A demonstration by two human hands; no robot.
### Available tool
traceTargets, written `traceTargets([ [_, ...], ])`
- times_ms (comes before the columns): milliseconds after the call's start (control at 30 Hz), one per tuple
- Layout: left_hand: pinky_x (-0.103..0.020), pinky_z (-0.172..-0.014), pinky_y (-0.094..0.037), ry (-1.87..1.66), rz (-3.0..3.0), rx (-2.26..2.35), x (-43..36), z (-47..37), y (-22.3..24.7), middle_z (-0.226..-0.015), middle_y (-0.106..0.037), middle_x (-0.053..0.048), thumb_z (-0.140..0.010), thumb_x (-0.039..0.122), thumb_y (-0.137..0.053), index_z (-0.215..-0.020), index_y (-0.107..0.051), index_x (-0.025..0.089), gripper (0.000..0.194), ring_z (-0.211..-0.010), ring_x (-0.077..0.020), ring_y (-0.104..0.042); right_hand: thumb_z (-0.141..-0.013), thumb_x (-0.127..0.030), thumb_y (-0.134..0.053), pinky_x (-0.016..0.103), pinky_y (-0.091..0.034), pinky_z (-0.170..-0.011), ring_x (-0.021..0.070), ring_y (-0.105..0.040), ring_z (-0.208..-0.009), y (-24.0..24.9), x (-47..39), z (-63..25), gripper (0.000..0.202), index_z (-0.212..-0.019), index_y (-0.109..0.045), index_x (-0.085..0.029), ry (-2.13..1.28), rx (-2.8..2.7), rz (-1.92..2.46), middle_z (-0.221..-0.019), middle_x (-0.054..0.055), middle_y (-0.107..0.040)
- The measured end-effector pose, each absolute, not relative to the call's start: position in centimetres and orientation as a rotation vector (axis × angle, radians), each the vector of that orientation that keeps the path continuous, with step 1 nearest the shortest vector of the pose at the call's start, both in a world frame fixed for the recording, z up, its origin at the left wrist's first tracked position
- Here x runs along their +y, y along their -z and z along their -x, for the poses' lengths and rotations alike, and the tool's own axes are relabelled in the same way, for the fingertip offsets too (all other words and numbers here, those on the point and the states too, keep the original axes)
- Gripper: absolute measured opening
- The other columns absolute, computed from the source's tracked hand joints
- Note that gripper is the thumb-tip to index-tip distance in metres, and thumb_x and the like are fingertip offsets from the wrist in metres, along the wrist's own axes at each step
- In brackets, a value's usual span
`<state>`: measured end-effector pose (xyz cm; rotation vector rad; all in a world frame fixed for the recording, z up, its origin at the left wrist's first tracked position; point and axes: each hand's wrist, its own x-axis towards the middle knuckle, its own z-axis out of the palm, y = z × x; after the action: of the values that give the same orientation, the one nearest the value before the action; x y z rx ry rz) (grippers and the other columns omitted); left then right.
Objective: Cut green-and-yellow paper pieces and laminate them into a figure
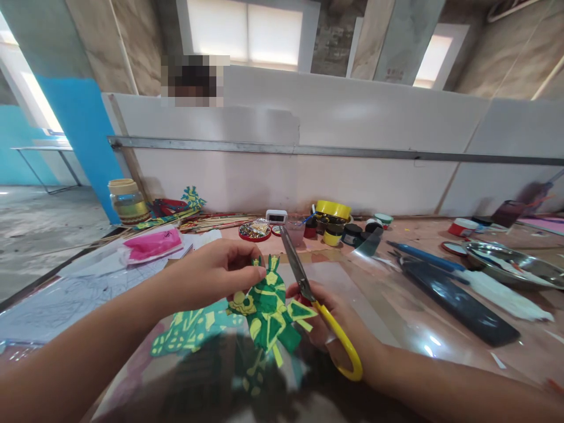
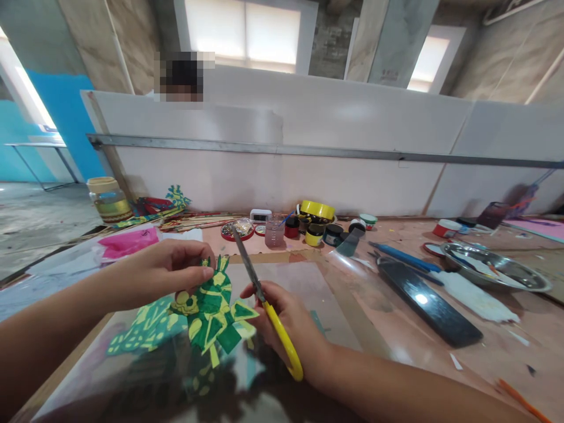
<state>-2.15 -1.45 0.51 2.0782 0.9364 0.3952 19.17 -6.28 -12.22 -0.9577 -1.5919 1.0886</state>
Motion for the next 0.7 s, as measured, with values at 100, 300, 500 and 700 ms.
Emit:
traceTargets([
  [100, -0.019, -0.050, -0.040, -0.292, -2.134, 0.993, -0.8, 2.6, -0.2, -0.063, -0.049, 0.004, -0.088, 0.043, -0.053, -0.076, -0.057, 0.019, 0.027, -0.056, -0.0108, -0.049, -0.085, -0.066, -0.051, 0.021, -0.027, -0.039, 0.0070, -0.031, -0.045, 12.0, -6.4, -19.3, 0.046, -0.110, -0.054, -0.027, -1.224, -1.484, 0.904, -0.075, -0.004, -0.044],
  [300, -0.021, -0.051, -0.036, -0.173, -2.253, 1.081, -0.7, 1.8, 1.0, -0.063, -0.056, 0.002, -0.087, 0.043, -0.053, -0.077, -0.060, 0.018, 0.029, -0.057, -0.0120, -0.050, -0.082, -0.047, -0.065, 0.026, -0.048, -0.060, 0.0154, -0.055, -0.069, 10.9, -6.8, -19.1, 0.036, -0.108, -0.058, -0.024, -1.024, -1.696, 0.949, -0.086, 0.002, -0.059],
  [500, -0.026, -0.072, -0.047, -0.355, -2.439, 1.102, -0.3, 3.6, -0.6, -0.102, -0.071, -0.004, -0.089, 0.045, -0.054, -0.119, -0.063, 0.025, 0.037, -0.089, -0.0195, -0.064, -0.085, -0.024, -0.063, 0.030, -0.052, -0.074, 0.0182, -0.064, -0.081, 11.2, -6.3, -18.9, 0.024, -0.109, -0.063, -0.026, -0.869, -1.820, 1.009, -0.094, 0.001, -0.069],
  [700, -0.036, -0.097, -0.042, -1.021, -2.929, 1.022, -3.3, 3.1, -1.6, -0.110, -0.072, -0.003, -0.091, 0.045, -0.055, -0.107, -0.069, 0.024, 0.030, -0.107, -0.0219, -0.061, -0.078, -0.023, -0.069, 0.038, -0.053, -0.087, 0.0248, -0.066, -0.098, 11.5, -6.4, -18.9, 0.039, -0.117, -0.063, -0.024, -0.744, -1.950, 1.055, -0.112, 0.007, -0.070],
])
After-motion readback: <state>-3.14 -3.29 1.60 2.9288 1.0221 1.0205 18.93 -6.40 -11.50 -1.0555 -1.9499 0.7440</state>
